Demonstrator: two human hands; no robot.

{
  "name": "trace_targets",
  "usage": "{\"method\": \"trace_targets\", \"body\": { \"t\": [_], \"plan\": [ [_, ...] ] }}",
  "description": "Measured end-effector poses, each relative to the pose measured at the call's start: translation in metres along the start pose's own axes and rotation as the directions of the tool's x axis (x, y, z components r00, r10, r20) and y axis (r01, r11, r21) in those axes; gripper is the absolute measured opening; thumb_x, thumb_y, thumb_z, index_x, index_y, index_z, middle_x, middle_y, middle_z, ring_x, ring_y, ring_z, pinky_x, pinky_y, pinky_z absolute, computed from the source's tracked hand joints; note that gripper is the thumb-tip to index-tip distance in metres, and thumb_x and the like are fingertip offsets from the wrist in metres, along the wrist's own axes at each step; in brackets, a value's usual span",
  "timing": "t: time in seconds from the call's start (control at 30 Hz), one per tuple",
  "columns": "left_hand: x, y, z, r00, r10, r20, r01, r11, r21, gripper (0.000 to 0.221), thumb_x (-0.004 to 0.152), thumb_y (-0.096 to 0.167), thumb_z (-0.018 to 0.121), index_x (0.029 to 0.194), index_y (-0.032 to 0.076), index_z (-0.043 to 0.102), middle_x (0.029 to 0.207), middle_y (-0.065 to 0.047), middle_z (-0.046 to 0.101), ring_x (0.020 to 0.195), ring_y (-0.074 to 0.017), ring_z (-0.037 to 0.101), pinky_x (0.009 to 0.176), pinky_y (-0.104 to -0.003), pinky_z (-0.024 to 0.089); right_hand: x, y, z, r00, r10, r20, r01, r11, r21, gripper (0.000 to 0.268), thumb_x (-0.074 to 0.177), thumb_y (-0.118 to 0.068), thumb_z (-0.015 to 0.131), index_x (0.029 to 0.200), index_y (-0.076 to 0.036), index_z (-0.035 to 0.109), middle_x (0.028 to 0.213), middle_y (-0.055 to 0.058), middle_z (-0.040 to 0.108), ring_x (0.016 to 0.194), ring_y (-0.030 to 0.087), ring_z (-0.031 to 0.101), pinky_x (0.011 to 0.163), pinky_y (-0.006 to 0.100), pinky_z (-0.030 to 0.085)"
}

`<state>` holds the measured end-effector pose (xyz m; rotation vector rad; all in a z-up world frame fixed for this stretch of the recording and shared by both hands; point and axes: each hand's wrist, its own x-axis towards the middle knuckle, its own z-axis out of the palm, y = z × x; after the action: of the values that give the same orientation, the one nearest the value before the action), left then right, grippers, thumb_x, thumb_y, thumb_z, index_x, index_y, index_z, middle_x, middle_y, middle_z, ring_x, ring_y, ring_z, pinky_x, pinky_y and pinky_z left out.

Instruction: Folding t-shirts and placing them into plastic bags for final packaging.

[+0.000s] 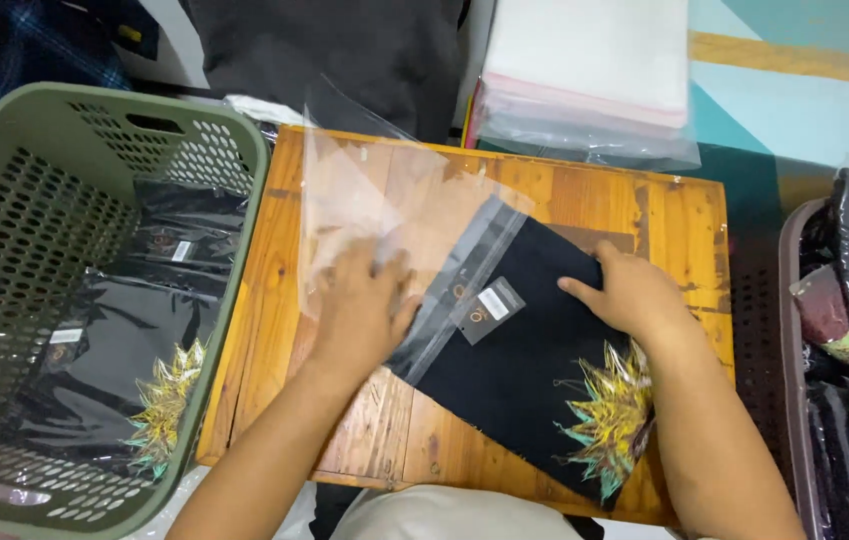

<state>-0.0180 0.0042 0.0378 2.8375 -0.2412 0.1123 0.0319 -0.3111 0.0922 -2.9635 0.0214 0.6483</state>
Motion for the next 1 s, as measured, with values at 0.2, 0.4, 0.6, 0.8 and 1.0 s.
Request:
{"method": "trace_targets", "body": {
  "t": [0.2,0.4,0.6,0.8,1.0],
  "plan": [
    [-0.014,0.047,-0.028,0.935,0.179,0.306,-0.111,0.968,-0.225,0.074,0.081,0.052,0.078,0.139,0.009,0.059,0.132,-0.018,0.053,0.125,-0.0362,0.048,0.094,-0.048,0.043,-0.024,-0.011,-0.013,0.998,0.031,0.053,-0.038,0.987,0.157,0.059,0.091,-0.037,0.069,0.135,0.002,0.066,0.127,0.028,0.07,0.116,0.042,0.07,0.089,0.05,0.06],
    [-0.018,0.027,0.012,0.978,0.125,0.166,-0.06,0.934,-0.351,0.04,0.098,0.018,0.052,0.137,0.009,0.059,0.115,-0.018,0.068,0.111,-0.0377,0.066,0.087,-0.044,0.054,0.01,-0.022,0.006,0.971,-0.1,-0.218,0.181,0.9,0.396,0.076,0.089,-0.036,0.075,0.151,-0.001,0.049,0.141,0.029,0.055,0.136,0.044,0.052,0.105,0.055,0.047],
    [-0.022,0.013,-0.013,0.999,-0.012,0.048,0.035,0.848,-0.529,0.055,0.092,-0.003,0.041,0.147,0.003,0.045,0.124,-0.036,0.063,0.113,-0.0515,0.064,0.092,-0.059,0.055,0.006,-0.033,0.004,0.96,-0.238,-0.15,0.276,0.896,0.348,0.059,0.097,-0.015,0.061,0.151,-0.008,0.038,0.141,0.033,0.056,0.13,0.049,0.056,0.099,0.063,0.05],
    [-0.027,-0.009,0.015,0.997,0.073,0.0,-0.067,0.912,-0.405,0.031,0.095,0.004,0.044,0.093,0.02,0.071,0.126,-0.005,0.064,0.107,-0.0401,0.068,0.084,-0.051,0.06,0.002,-0.023,0.01,0.907,-0.37,-0.199,0.39,0.918,0.068,0.022,0.103,-0.016,0.052,0.118,-0.026,0.067,0.095,0.01,0.065,0.1,0.03,0.068,0.079,0.036,0.057],
    [-0.023,-0.023,0.018,0.99,0.0,-0.144,-0.018,0.992,-0.124,0.033,0.086,0.011,0.059,0.114,0.015,0.076,0.119,-0.001,0.069,0.104,-0.0277,0.07,0.081,-0.04,0.056,-0.003,-0.012,0.044,0.86,-0.336,-0.385,0.427,0.886,0.179,0.024,0.101,-0.008,0.054,0.104,-0.022,0.073,0.087,0.005,0.047,0.066,0.023,0.056,0.062,0.034,0.053]
  ]
}}
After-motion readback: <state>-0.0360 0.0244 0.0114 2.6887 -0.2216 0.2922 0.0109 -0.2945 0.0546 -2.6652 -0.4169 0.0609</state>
